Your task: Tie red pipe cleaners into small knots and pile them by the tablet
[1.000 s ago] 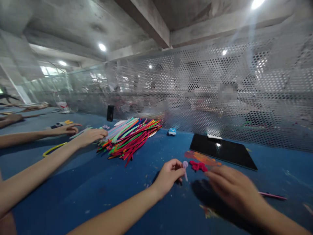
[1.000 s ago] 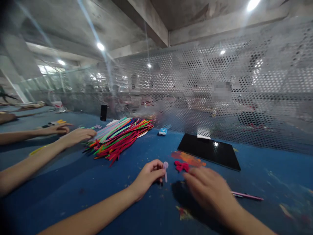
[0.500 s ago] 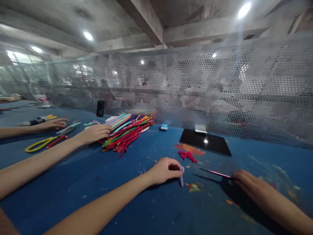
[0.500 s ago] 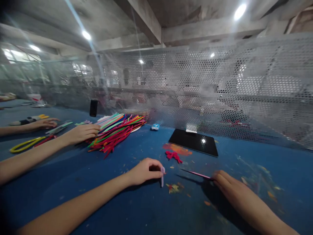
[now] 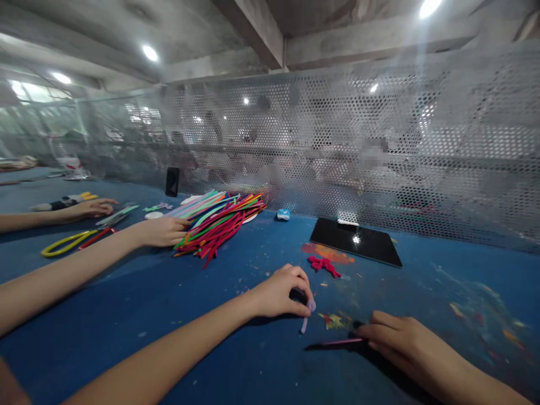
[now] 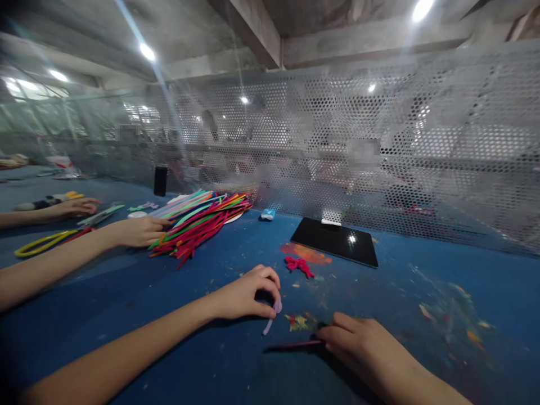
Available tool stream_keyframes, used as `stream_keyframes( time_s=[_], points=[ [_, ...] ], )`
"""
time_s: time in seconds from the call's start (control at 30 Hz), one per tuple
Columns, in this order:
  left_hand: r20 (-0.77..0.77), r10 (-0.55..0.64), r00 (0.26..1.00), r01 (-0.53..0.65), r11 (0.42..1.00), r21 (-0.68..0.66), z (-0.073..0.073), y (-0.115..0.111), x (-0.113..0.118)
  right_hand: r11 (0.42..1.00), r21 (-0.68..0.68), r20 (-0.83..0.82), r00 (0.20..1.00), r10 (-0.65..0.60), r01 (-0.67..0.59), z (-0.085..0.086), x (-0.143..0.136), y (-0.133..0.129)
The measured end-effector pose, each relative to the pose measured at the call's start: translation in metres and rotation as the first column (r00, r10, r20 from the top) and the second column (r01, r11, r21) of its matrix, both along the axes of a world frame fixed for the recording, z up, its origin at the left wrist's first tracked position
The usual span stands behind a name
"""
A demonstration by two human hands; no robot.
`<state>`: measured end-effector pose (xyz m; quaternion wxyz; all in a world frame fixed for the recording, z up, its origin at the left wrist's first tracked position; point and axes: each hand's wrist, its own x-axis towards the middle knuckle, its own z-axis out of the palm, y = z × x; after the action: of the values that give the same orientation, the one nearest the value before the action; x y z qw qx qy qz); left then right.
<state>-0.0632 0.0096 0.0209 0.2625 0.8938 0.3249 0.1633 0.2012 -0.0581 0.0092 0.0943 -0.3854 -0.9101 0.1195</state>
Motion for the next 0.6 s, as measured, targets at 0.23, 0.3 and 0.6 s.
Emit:
stream_keyframes(
  time_s=[0.23, 0.3, 0.6],
  points=[
    [-0.034, 0.04, 0.999, -0.043, 0.996, -0.078, -0.002, 0.008, -0.004, 0.986, -0.096, -0.207, 0.966, -0.154, 0.136, -0.014, 0.003, 0.0],
    [-0.03, 0.04, 0.999, -0.042, 0.995, -0.09, -0.002, 0.009, -0.004, 0.993, -0.051, -0.204, 0.973, -0.111, 0.103, -0.017, 0.004, 0.001],
    [0.032, 0.084, 0.996, -0.081, 0.992, -0.101, -0.007, 0.01, -0.002, 0.987, 0.032, -0.246, 0.959, -0.143, 0.156, -0.02, 0.004, 0.007]
  ],
)
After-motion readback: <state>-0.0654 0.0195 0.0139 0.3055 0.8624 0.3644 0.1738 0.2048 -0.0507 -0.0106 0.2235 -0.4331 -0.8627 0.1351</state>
